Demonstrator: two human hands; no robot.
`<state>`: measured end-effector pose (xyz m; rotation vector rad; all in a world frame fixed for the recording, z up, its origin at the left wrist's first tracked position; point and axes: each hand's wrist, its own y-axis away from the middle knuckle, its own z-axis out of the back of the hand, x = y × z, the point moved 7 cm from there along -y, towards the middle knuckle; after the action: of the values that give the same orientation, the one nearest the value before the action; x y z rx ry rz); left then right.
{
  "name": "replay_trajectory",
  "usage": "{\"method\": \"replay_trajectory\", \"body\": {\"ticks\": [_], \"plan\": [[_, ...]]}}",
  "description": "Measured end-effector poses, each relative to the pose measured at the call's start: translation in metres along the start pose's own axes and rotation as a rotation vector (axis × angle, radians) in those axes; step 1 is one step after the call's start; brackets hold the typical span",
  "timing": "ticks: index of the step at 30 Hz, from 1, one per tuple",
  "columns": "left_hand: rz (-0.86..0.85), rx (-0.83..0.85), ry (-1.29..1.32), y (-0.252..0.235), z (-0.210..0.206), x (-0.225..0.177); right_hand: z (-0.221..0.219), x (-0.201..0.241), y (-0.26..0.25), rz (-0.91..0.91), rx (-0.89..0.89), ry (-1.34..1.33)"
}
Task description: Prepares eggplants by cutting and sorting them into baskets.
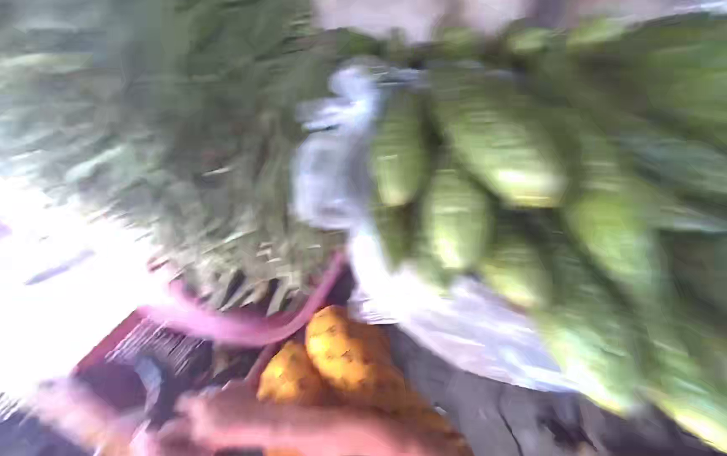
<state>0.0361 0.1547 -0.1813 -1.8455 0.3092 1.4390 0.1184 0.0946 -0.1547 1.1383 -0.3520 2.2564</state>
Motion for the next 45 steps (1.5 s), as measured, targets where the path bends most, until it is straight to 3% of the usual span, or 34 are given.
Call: {"method": "replay_trajectory", "body": {"ticks": [2,4,8,12,20,33,39,42,45], "plan": [[0.313,-0.329,-0.007,-0.005,-0.002,-0.011,0.004,-0.002,-0.005,-0.037,0.096,-0.007],[0.402,-0.472,0.120,-0.012,0.000,-0.015,0.006,0.001,-0.009,-0.085,0.187,-0.032],[0.544,-0.422,0.650,-0.026,0.013,-0.010,-0.011,0.001,-0.022,0.022,0.204,-0.356],[0.735,-0.280,0.654,-0.035,0.021,-0.010,-0.023,0.009,-0.022,0.060,0.348,-0.352],[0.674,-0.371,0.625,-0.034,0.013,0.000,-0.010,0.012,-0.012,-0.039,0.331,0.046],[0.703,-0.527,0.715,-0.032,0.015,0.003,-0.019,0.011,-0.011,0.050,0.352,0.133],[0.615,-0.370,0.745,-0.036,0.023,0.010,-0.023,0.009,-0.012,0.084,0.342,0.126],[0.505,-0.426,0.671,-0.038,0.032,0.000,-0.023,0.013,-0.016,0.097,0.383,0.130],[0.560,-0.518,0.672,-0.037,0.039,0.004,-0.025,0.016,-0.014,0.132,0.431,0.177]]}}
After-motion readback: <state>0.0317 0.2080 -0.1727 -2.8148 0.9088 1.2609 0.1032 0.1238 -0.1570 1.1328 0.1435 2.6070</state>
